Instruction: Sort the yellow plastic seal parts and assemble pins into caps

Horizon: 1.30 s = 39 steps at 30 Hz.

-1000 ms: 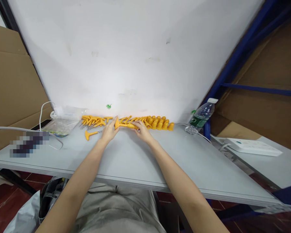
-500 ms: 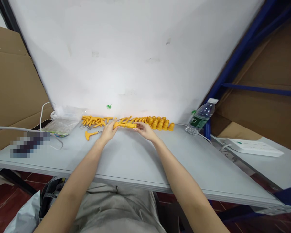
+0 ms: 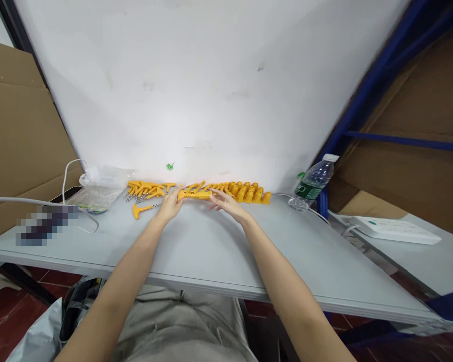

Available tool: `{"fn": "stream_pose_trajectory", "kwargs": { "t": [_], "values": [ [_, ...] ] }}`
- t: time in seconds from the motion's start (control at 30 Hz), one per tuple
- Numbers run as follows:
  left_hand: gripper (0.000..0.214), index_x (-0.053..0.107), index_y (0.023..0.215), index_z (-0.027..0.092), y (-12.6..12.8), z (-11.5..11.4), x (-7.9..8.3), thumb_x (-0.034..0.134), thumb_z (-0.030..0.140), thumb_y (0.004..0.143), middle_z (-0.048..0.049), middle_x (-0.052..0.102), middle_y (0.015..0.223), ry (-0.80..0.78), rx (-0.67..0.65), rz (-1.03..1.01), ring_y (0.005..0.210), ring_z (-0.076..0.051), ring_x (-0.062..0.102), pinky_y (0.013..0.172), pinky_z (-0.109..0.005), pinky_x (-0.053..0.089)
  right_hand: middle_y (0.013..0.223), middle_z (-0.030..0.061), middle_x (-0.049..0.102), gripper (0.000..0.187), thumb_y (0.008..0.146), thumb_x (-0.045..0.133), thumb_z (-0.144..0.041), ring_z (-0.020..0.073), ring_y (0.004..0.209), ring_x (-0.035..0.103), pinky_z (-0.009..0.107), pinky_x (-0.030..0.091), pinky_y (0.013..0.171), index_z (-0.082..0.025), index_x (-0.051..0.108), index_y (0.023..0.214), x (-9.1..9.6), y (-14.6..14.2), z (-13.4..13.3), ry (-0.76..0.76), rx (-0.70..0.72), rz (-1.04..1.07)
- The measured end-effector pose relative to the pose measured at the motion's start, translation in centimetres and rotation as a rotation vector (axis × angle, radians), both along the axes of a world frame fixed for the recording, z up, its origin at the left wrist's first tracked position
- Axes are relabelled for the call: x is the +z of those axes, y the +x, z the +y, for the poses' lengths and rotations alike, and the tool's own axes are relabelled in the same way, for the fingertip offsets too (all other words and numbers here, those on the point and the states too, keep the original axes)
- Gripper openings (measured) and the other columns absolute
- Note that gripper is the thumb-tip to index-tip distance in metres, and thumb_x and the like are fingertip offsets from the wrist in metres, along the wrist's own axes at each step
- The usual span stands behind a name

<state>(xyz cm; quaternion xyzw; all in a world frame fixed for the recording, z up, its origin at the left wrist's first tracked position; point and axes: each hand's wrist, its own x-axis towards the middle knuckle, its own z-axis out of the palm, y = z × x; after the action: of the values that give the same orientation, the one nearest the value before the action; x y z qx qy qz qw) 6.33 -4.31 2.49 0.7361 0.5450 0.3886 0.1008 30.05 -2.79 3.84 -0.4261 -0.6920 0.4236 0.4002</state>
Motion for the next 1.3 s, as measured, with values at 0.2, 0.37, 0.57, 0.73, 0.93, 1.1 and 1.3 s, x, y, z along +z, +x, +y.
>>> {"fn": "stream_pose_trajectory", "kwargs": {
  "t": [0.2, 0.37, 0.57, 0.73, 0.93, 1.1, 1.3],
  "values": [
    [0.041, 0.053, 0.128, 0.020, 0.0, -0.2, 0.2, 0.057, 0.027, 0.088, -0.0012, 0.068, 0.082, -0.018, 0.001, -0.003, 0.066, -0.016, 0.063, 0.077, -0.030, 0.050, 0.083, 0.0068, 0.073, 0.058, 0.076, 0.069, -0.056, 0.0147, 0.054, 0.064, 0.029, 0.051, 0.057, -0.015, 0.062, 0.117, -0.1, 0.1, 0.2, 0.025, 0.004, 0.048],
    [0.043, 0.053, 0.127, 0.020, 0.1, -0.1, 0.1, 0.060, 0.030, 0.086, -0.0016, 0.068, 0.084, -0.009, 0.020, -0.017, 0.064, -0.015, 0.063, 0.077, -0.030, 0.049, 0.057, 0.0024, 0.066, 0.062, 0.070, 0.065, -0.072, 0.0141, 0.042, 0.057, 0.027, 0.044, 0.047, -0.015, 0.065, 0.093, 0.1, -1.0, -0.2, 0.000, -0.042, 0.085],
    [0.038, 0.055, 0.122, 0.020, 0.1, 0.0, -0.1, 0.062, 0.032, 0.086, -0.0031, 0.068, 0.087, 0.016, 0.057, -0.009, 0.074, -0.018, 0.065, 0.077, -0.030, 0.049, 0.062, 0.0038, 0.067, 0.054, 0.077, 0.059, -0.071, 0.0134, 0.042, 0.057, 0.027, 0.047, 0.049, -0.017, 0.063, 0.081, 0.1, -1.6, -0.5, -0.002, -0.080, 0.061],
    [0.038, 0.056, 0.121, 0.020, 0.1, -0.1, 0.2, 0.063, 0.030, 0.085, -0.0048, 0.068, 0.092, 0.027, 0.058, -0.017, 0.085, -0.020, 0.066, 0.080, -0.031, 0.049, 0.097, 0.0054, 0.069, 0.056, 0.076, 0.070, -0.049, 0.0142, 0.062, 0.065, 0.031, 0.055, 0.064, -0.020, 0.060, 0.123, -0.3, -0.9, 0.2, 0.106, 0.010, 0.057],
    [0.037, 0.056, 0.120, 0.022, 0.1, -0.2, 0.2, 0.062, 0.031, 0.085, -0.0032, 0.067, 0.088, 0.015, 0.034, -0.066, 0.075, -0.019, 0.064, 0.079, -0.032, 0.050, 0.098, 0.0057, 0.066, 0.056, 0.073, 0.073, -0.047, 0.0148, 0.061, 0.064, 0.037, 0.057, 0.071, -0.019, 0.063, 0.121, -1.1, -0.4, 1.1, 0.180, 0.077, 0.109],
    [0.037, 0.054, 0.120, 0.022, 0.2, -0.1, -0.1, 0.060, 0.034, 0.085, -0.0010, 0.065, 0.091, -0.015, 0.037, -0.093, 0.049, -0.011, 0.053, 0.072, -0.030, 0.050, 0.094, 0.0062, 0.069, 0.056, 0.069, 0.075, -0.052, 0.0167, 0.057, 0.065, 0.040, 0.056, 0.073, -0.019, 0.066, 0.114, -1.2, -0.5, 1.2, 0.169, 0.032, 0.134],
    [0.037, 0.055, 0.120, 0.022, 0.4, -0.4, 0.1, 0.060, 0.036, 0.086, 0.0013, 0.064, 0.081, -0.020, 0.028, -0.103, 0.045, -0.010, 0.051, 0.071, -0.029, 0.049, 0.079, 0.0058, 0.072, 0.064, 0.066, 0.074, -0.062, 0.0179, 0.053, 0.064, 0.039, 0.055, 0.073, -0.015, 0.064, 0.109, -0.8, -0.6, 0.6, 0.110, -0.024, 0.140]
  ]
}}
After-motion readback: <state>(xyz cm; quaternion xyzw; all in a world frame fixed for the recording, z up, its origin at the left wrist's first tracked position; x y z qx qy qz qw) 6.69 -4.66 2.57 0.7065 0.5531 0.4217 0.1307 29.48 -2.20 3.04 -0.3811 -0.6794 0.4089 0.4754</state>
